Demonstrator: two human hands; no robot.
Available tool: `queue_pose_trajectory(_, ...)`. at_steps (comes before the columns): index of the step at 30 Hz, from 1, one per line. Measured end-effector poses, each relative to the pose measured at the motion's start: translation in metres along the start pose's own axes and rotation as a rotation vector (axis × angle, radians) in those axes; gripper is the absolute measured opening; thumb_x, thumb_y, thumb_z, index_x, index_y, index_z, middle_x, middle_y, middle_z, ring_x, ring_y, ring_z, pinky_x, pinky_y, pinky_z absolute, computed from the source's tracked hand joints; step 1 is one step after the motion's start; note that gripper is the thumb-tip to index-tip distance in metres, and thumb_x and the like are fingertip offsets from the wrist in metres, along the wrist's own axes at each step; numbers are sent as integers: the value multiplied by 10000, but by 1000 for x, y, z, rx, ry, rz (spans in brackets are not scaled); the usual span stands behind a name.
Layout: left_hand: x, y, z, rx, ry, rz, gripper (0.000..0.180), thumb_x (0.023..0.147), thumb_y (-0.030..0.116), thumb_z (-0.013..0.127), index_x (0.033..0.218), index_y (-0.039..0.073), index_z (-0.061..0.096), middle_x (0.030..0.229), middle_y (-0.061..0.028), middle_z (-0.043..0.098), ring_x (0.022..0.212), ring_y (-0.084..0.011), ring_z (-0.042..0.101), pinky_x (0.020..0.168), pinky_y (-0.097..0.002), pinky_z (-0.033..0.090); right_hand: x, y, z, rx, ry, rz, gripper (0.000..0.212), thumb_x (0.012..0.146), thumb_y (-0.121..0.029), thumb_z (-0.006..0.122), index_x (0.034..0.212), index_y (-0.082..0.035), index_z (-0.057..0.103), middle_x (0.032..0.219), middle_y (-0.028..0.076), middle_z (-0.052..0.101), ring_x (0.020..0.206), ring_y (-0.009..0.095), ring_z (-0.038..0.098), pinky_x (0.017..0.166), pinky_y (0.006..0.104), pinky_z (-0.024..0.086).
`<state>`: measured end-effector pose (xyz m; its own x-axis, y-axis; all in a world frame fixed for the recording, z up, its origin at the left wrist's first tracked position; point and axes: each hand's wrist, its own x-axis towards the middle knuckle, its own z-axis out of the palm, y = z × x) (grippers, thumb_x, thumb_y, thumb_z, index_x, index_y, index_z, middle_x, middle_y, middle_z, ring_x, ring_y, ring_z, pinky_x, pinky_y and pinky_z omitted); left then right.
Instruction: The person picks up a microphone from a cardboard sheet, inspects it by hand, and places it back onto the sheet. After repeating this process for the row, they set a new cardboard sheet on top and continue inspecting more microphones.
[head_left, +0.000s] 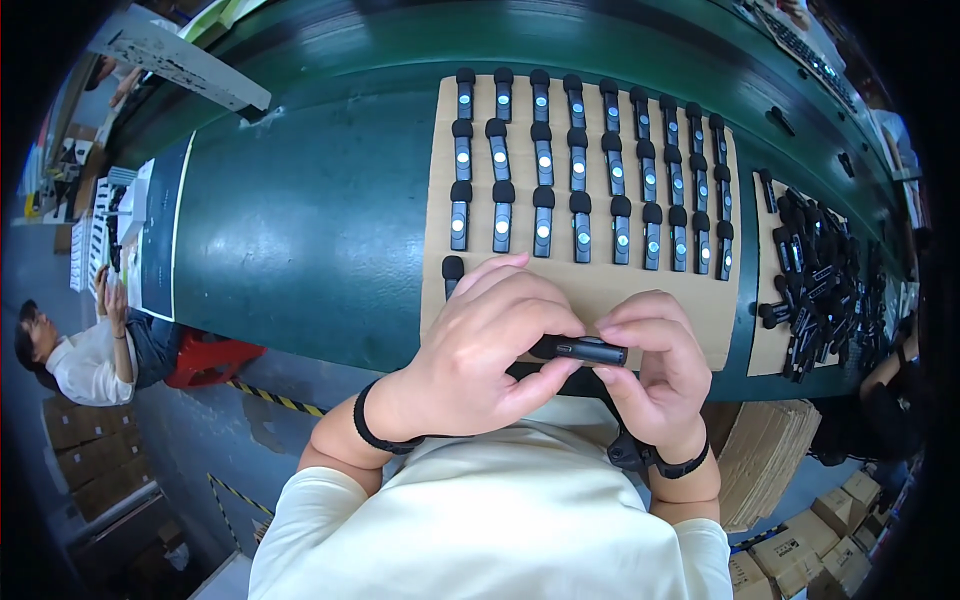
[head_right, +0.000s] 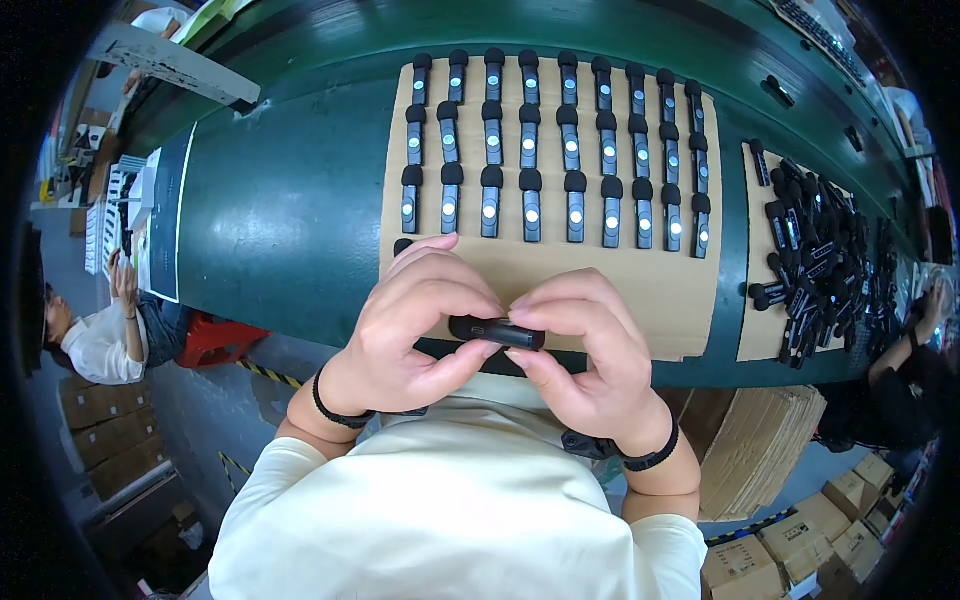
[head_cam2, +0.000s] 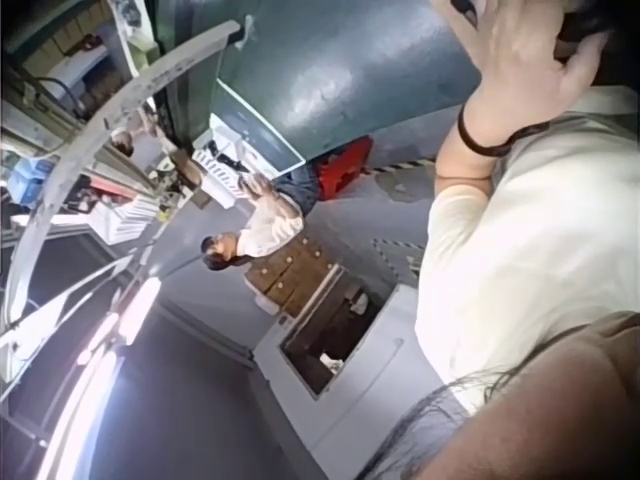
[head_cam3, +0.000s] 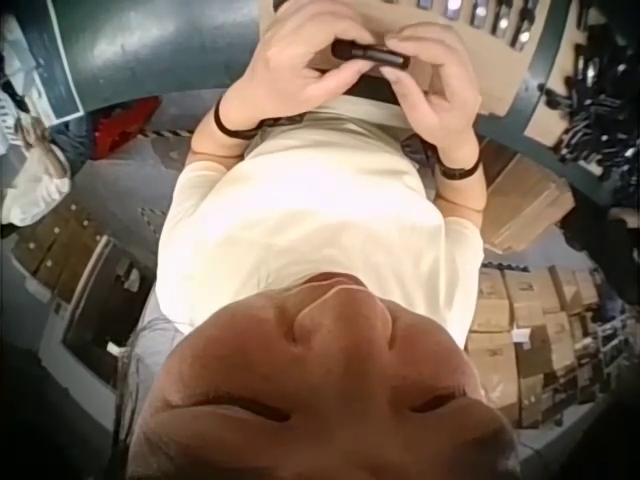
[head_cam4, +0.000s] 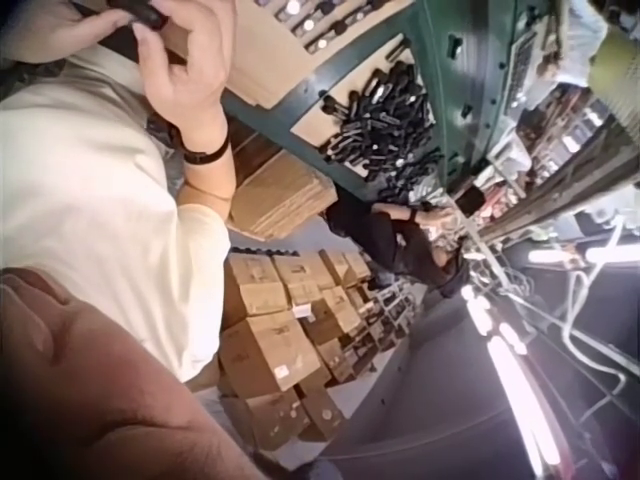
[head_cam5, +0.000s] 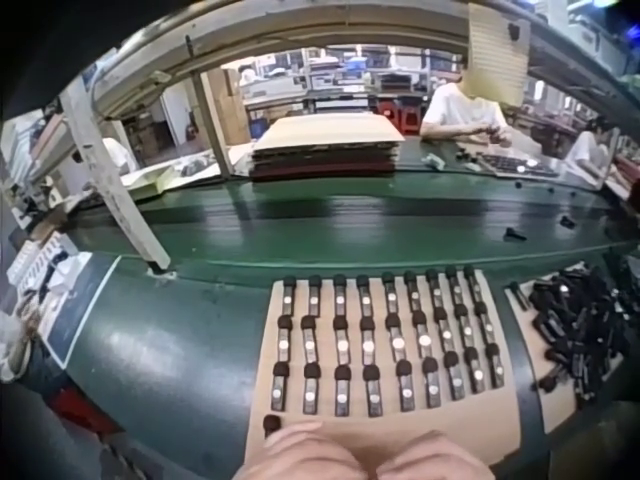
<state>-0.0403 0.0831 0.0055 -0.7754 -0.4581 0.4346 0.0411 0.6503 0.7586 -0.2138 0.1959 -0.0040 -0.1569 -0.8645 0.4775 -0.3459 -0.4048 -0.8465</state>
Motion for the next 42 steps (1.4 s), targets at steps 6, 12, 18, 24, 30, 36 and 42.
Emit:
queue_pose_trajectory(6, -5, -4, 2, 0, -7, -12, 270, 711, 48, 738, 965, 56, 645, 920, -76, 661, 866, -250, 630, 1011, -519, 397, 7, -7, 3, -112, -32, -78, 297, 737, 21, 751, 1007, 1, 629, 937, 131, 645, 799, 264, 620, 692, 333, 493)
queue_pose_trajectory(12, -14, -5, -14, 41, -4, -39, 290, 707, 51, 755, 976, 43, 648, 969, -94, 658, 909, -280, 627, 979, -484, 428, 14, -3, 11, -223, -153, -157, 304, 728, 19, 742, 1007, -7, 625, 950, 123, 634, 774, 274, 611, 679, 359, 490)
queue_pose_trajectory(18, -43, -26, -39, 104, 99, -141, 336, 699, 44, 771, 1012, 37, 648, 1027, -111, 660, 943, -294, 625, 918, -430, 464, 11, 9, 28, -325, -225, -151, 337, 698, 28, 738, 1014, -19, 631, 970, 122, 637, 805, 288, 621, 693, 374, 505)
queue_pose_trajectory(24, -64, -39, -45, 186, 197, -271, 343, 692, 51, 786, 1003, 38, 641, 1025, -114, 650, 950, -301, 620, 857, -401, 474, 11, 20, 46, -544, -271, -247, 311, 685, -22, 730, 987, -28, 656, 1019, 113, 634, 878, 296, 630, 720, 379, 527)
queue_pose_trajectory(30, -69, -46, -44, 274, 106, -248, 389, 680, 78, 807, 1026, 56, 631, 1039, -101, 635, 968, -297, 603, 860, -388, 456, -1, 28, 53, -653, -392, -277, 222, 758, -91, 638, 973, -35, 652, 1067, 102, 610, 1005, 268, 590, 788, 354, 514)
queue_pose_trajectory(36, -71, -52, -44, 282, 17, -252, 452, 629, 58, 830, 1031, 43, 624, 1057, -107, 642, 981, -294, 603, 873, -389, 452, 2, 31, 58, -676, -407, -219, 268, 753, -99, 634, 1016, -47, 643, 1090, 99, 602, 1024, 266, 582, 819, 351, 496)
queue_pose_trajectory(42, -67, -55, -42, 258, -7, -234, 460, 622, 47, 827, 1034, 46, 623, 1057, -105, 641, 985, -293, 601, 886, -390, 441, 8, 26, 52, -726, -359, -171, 269, 727, -87, 722, 989, -66, 665, 1065, 84, 607, 977, 274, 606, 801, 364, 499)
